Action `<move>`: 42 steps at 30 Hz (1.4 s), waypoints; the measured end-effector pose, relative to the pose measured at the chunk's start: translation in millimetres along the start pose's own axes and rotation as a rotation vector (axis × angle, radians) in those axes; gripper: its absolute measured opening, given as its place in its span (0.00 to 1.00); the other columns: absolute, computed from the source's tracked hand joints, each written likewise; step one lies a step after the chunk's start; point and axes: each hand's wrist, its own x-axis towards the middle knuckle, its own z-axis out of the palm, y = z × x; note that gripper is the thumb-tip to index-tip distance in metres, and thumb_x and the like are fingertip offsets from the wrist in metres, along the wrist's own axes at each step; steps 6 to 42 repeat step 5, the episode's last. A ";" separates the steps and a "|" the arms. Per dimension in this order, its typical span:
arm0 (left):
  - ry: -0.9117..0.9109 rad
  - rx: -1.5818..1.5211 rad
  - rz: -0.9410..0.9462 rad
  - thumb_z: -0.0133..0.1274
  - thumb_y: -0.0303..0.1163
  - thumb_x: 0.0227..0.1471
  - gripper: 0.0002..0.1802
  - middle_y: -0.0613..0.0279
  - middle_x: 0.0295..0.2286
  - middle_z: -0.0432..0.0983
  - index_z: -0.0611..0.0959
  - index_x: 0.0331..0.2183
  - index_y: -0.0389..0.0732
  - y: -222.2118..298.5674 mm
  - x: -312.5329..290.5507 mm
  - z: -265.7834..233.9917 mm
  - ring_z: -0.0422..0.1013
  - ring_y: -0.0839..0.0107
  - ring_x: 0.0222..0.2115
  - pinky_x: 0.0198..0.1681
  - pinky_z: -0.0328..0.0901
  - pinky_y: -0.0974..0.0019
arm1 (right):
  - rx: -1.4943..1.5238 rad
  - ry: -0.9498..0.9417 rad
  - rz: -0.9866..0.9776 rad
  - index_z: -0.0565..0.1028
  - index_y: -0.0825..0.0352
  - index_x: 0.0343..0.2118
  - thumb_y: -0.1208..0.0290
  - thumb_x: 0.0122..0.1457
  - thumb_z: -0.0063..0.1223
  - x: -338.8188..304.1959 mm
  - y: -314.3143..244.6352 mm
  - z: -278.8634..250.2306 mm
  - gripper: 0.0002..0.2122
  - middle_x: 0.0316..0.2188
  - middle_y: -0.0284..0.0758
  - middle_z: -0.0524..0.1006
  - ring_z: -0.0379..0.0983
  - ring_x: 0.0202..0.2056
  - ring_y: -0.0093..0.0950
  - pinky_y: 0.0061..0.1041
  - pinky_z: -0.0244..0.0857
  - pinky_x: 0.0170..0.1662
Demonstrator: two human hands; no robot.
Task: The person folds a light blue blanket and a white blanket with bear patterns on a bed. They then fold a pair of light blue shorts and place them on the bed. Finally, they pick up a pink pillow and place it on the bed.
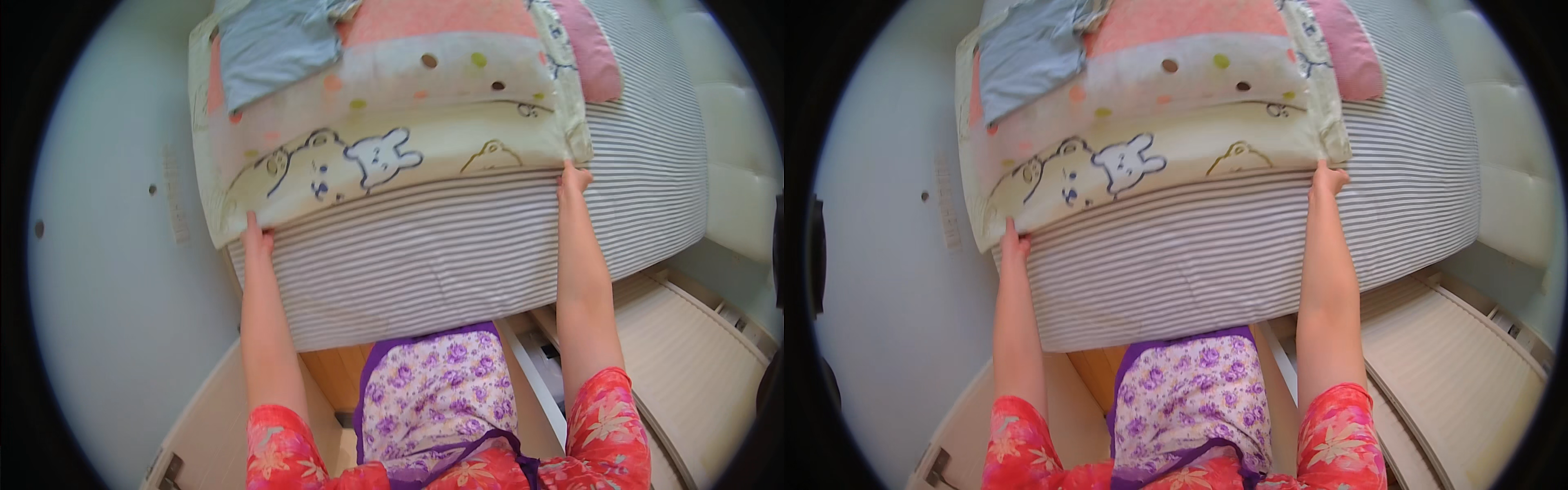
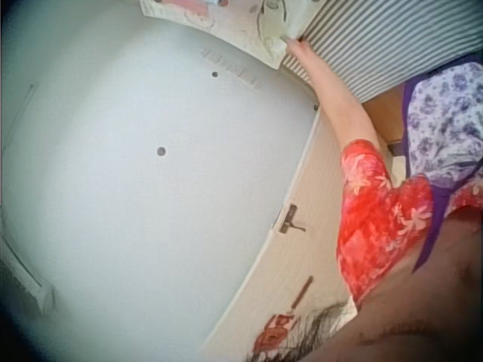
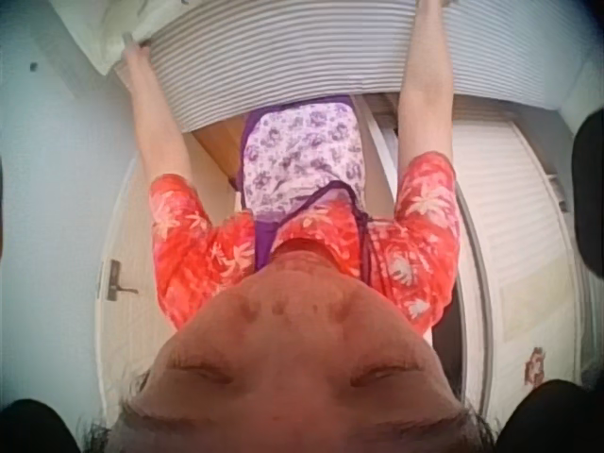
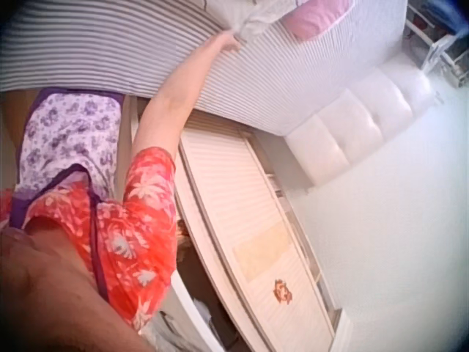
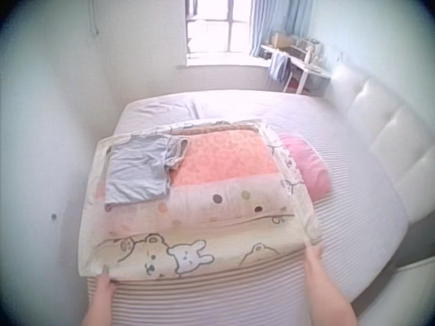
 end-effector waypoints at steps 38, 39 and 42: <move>0.132 1.061 0.852 0.47 0.35 0.48 0.12 0.54 0.30 0.69 0.68 0.31 0.37 -52.8 -28.9 -80.1 0.65 0.69 0.29 0.33 0.60 0.69 | -0.462 -0.680 -0.665 0.61 0.70 0.42 0.73 0.48 0.47 -157.9 100.0 -7.8 0.17 0.37 0.41 0.65 0.62 0.40 0.35 0.31 0.57 0.43; 0.132 1.061 0.852 0.47 0.35 0.48 0.12 0.54 0.30 0.69 0.68 0.31 0.37 -52.8 -28.9 -80.1 0.65 0.69 0.29 0.33 0.60 0.69 | -0.462 -0.680 -0.665 0.61 0.70 0.42 0.73 0.48 0.47 -157.9 100.0 -7.8 0.17 0.37 0.41 0.65 0.62 0.40 0.35 0.31 0.57 0.43; 0.132 1.061 0.852 0.47 0.35 0.48 0.12 0.54 0.30 0.69 0.68 0.31 0.37 -52.8 -28.9 -80.1 0.65 0.69 0.29 0.33 0.60 0.69 | -0.462 -0.680 -0.665 0.61 0.70 0.42 0.73 0.48 0.47 -157.9 100.0 -7.8 0.17 0.37 0.41 0.65 0.62 0.40 0.35 0.31 0.57 0.43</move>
